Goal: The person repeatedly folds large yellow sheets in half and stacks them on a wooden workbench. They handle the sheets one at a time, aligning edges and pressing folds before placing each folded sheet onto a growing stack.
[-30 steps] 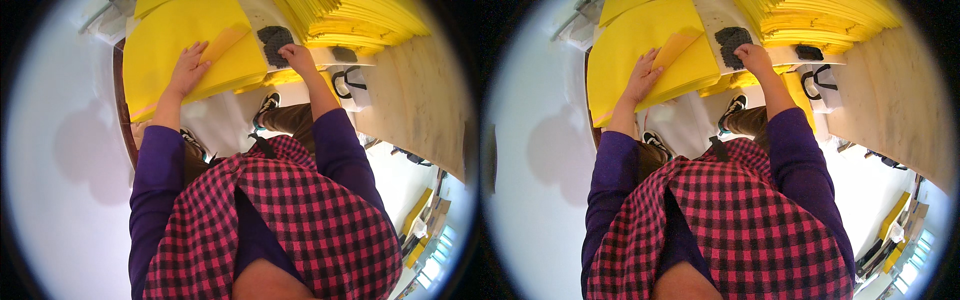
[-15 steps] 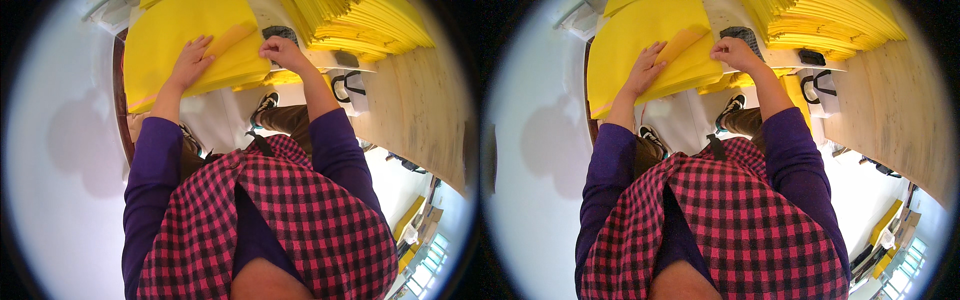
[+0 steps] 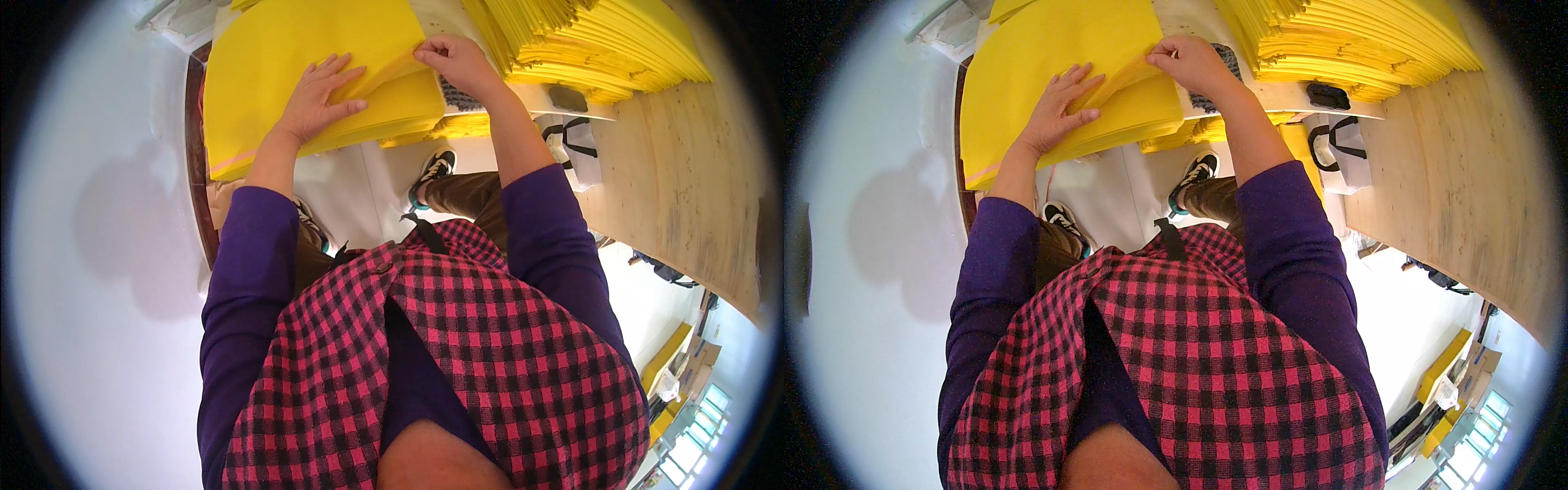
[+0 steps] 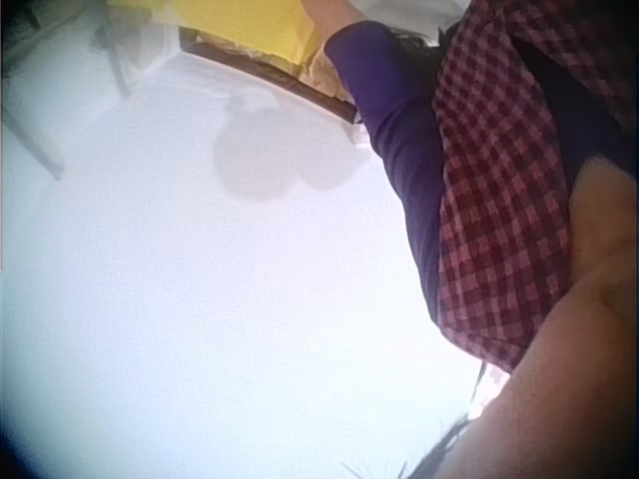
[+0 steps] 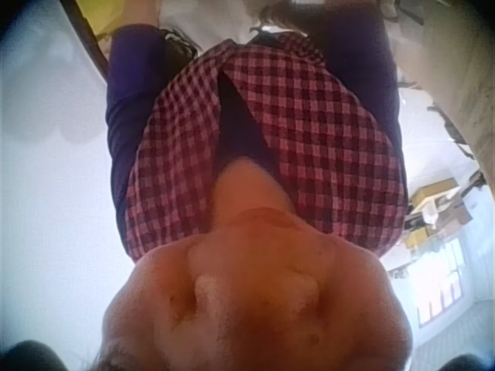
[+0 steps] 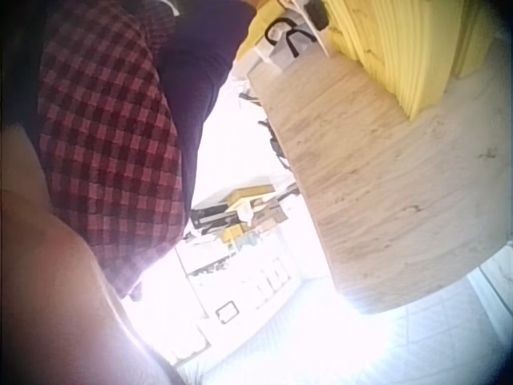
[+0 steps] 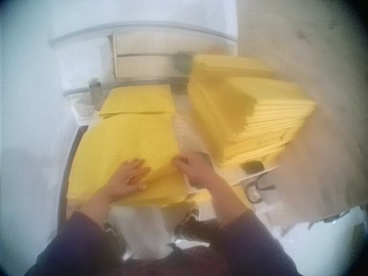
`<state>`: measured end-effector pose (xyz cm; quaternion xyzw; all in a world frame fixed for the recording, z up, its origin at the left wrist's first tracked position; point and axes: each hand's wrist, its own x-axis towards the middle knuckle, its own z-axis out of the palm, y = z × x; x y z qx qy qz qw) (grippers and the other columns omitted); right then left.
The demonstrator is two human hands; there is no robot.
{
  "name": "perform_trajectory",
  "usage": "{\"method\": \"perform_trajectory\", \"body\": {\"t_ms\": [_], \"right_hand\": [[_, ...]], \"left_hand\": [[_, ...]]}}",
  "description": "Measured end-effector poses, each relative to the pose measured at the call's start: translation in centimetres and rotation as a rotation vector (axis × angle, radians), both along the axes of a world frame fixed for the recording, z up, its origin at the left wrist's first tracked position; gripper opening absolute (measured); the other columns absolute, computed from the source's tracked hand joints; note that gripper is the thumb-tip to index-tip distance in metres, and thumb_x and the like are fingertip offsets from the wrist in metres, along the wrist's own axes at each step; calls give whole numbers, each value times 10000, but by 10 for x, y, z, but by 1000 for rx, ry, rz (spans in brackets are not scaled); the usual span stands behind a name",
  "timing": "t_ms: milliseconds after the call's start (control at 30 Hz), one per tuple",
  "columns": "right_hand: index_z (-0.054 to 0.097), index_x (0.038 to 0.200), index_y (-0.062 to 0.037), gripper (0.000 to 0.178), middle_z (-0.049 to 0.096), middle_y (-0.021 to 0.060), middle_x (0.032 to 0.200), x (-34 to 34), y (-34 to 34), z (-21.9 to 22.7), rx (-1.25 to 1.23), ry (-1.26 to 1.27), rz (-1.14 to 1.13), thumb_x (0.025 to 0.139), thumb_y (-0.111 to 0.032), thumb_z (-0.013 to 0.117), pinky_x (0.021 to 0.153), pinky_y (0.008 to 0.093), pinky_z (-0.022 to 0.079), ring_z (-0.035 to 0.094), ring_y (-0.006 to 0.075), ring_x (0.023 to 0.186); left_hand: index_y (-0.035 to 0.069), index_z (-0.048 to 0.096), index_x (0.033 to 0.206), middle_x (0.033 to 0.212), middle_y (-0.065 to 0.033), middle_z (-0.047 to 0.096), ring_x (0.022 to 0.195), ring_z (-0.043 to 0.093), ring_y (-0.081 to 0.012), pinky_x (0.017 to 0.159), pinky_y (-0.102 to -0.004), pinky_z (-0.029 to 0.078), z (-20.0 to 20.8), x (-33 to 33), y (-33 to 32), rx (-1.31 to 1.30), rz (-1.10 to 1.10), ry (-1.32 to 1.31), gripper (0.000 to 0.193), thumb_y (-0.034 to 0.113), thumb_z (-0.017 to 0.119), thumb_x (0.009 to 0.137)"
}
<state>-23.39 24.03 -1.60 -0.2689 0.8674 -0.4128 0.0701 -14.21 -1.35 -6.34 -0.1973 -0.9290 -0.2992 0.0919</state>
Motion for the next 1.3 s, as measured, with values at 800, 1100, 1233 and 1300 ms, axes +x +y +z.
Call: {"method": "perform_trajectory", "body": {"t_ms": [800, 1100, 1233, 1300], "right_hand": [[666, 849, -63, 168, 545, 31, 819, 8, 30, -30, -62, -133, 79, 750, -178, 736, 665, 287, 449, 531, 150, 713], [632, 905, -21, 198, 541, 8, 809, 0, 10, -3, 52, 38, 88, 835, -202, 672, 657, 249, 429, 502, 100, 722], [639, 908, -17, 198, 562, 1, 758, 2, 6, -1, 34, 126, 14, 836, -199, 667, 653, 243, 434, 510, 94, 702], [650, 904, -30, 198, 580, 14, 760, 2, 7, -6, -48, 170, -35, 817, -206, 675, 642, 255, 441, 524, 110, 693]], "left_hand": [[184, 552, 1283, 1457, -66, 366, 1390, 226, -300, 1142, -448, 97, -3, -2, -1, -7, -10, -75, 413, 312, 543, 891], [247, 575, 1259, 1444, -106, 375, 1369, 262, -323, 1135, -457, 133, -4, -2, -2, -53, -20, 4, 527, 515, 591, 805], [253, 569, 1265, 1446, -107, 371, 1370, 258, -328, 1136, -458, 131, -3, -3, -2, -55, -30, -1, 507, 460, 606, 804], [232, 561, 1273, 1454, -100, 362, 1378, 242, -319, 1138, -452, 120, -2, -2, -3, -45, -33, -24, 481, 387, 602, 820]]}}
